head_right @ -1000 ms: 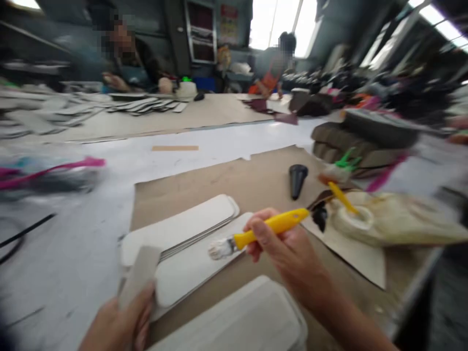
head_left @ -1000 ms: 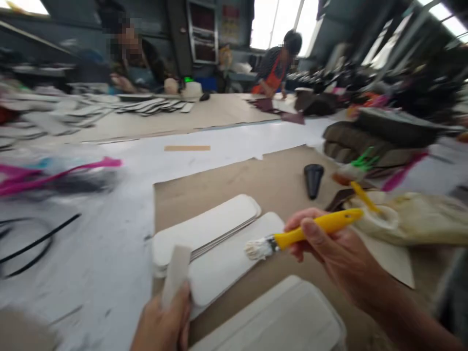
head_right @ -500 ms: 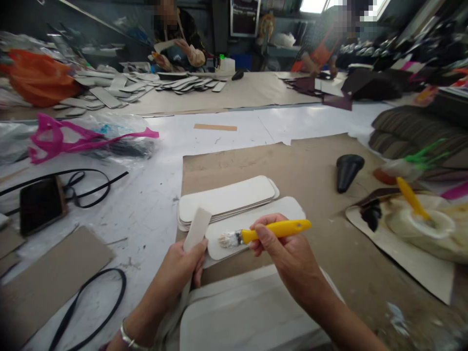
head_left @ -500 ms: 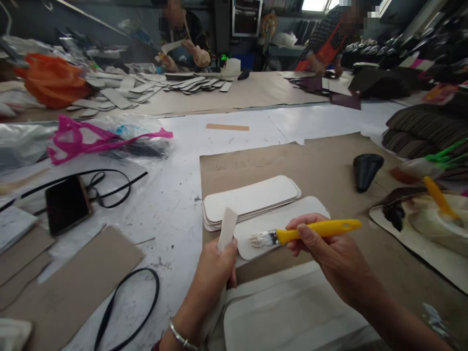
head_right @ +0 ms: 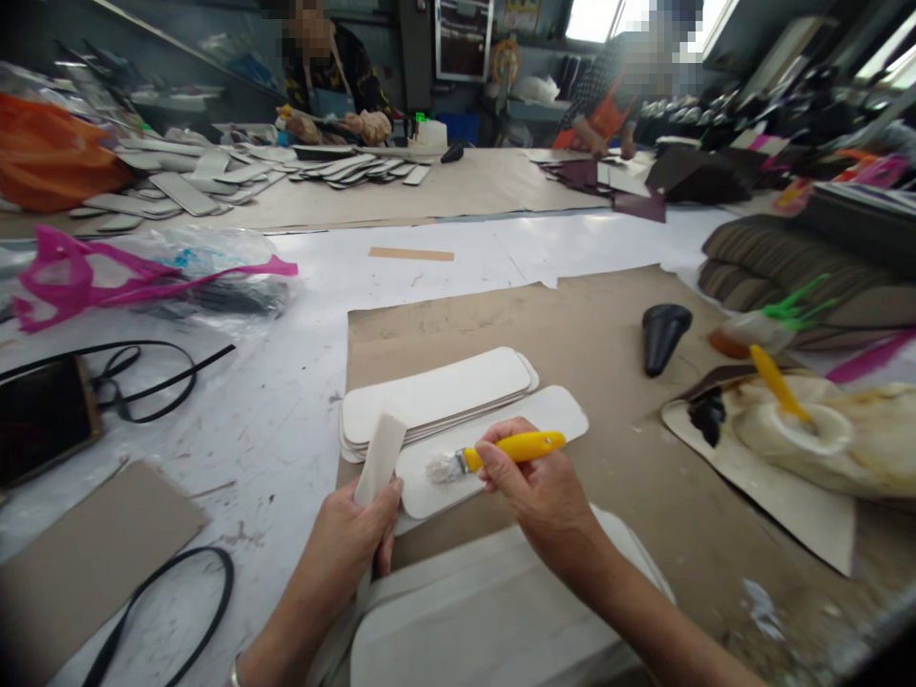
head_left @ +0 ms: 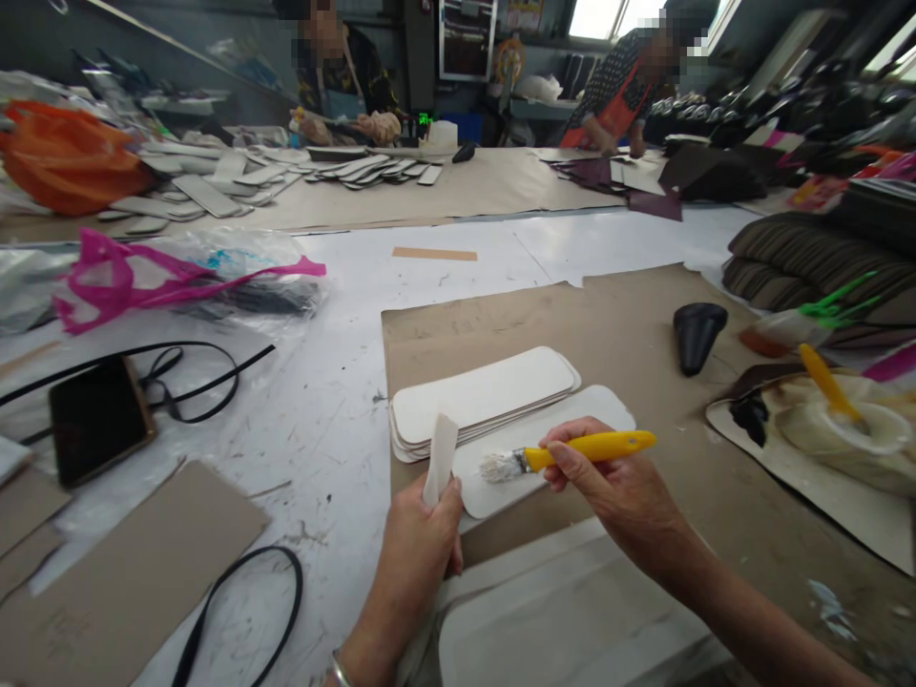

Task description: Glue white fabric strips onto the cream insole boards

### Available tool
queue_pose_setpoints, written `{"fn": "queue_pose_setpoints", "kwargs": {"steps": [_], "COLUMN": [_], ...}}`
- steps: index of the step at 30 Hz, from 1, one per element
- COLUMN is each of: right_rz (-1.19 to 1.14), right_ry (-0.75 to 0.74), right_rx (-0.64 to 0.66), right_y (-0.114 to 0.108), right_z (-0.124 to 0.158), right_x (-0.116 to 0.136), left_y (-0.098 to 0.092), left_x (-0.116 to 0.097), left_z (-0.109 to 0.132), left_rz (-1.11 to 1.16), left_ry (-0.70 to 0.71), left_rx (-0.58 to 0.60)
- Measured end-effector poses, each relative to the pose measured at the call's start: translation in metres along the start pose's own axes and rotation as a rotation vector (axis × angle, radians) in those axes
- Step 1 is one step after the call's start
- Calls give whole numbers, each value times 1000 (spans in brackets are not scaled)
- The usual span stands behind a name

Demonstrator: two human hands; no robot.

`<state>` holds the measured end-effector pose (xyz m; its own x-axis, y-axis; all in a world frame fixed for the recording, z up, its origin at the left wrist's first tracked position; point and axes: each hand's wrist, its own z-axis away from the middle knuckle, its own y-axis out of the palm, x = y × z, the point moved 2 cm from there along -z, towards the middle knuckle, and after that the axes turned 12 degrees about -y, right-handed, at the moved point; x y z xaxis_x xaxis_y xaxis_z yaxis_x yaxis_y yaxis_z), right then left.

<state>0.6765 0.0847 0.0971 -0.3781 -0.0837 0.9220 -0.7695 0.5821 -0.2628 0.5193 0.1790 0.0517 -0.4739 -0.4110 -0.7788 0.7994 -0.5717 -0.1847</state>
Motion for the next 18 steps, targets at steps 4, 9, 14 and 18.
{"fn": "queue_pose_setpoints", "kwargs": {"steps": [4, 9, 14, 18], "right_rz": [174, 439, 699, 828], "right_ry": [-73, -122, -279, -467], "right_rx": [-37, -84, -125, -116], "right_y": [-21, -52, -83, -93], "right_z": [-1, -5, -9, -5], "right_x": [-8, -15, -10, -7], "left_y": [-1, -2, -2, -2], "left_x": [-2, -1, 4, 7], "left_z": [3, 3, 1, 1], "left_rz": [-26, -68, -70, -117], "left_ry": [-1, 42, 78, 103], "left_rx": [-10, -13, -33, -55]}}
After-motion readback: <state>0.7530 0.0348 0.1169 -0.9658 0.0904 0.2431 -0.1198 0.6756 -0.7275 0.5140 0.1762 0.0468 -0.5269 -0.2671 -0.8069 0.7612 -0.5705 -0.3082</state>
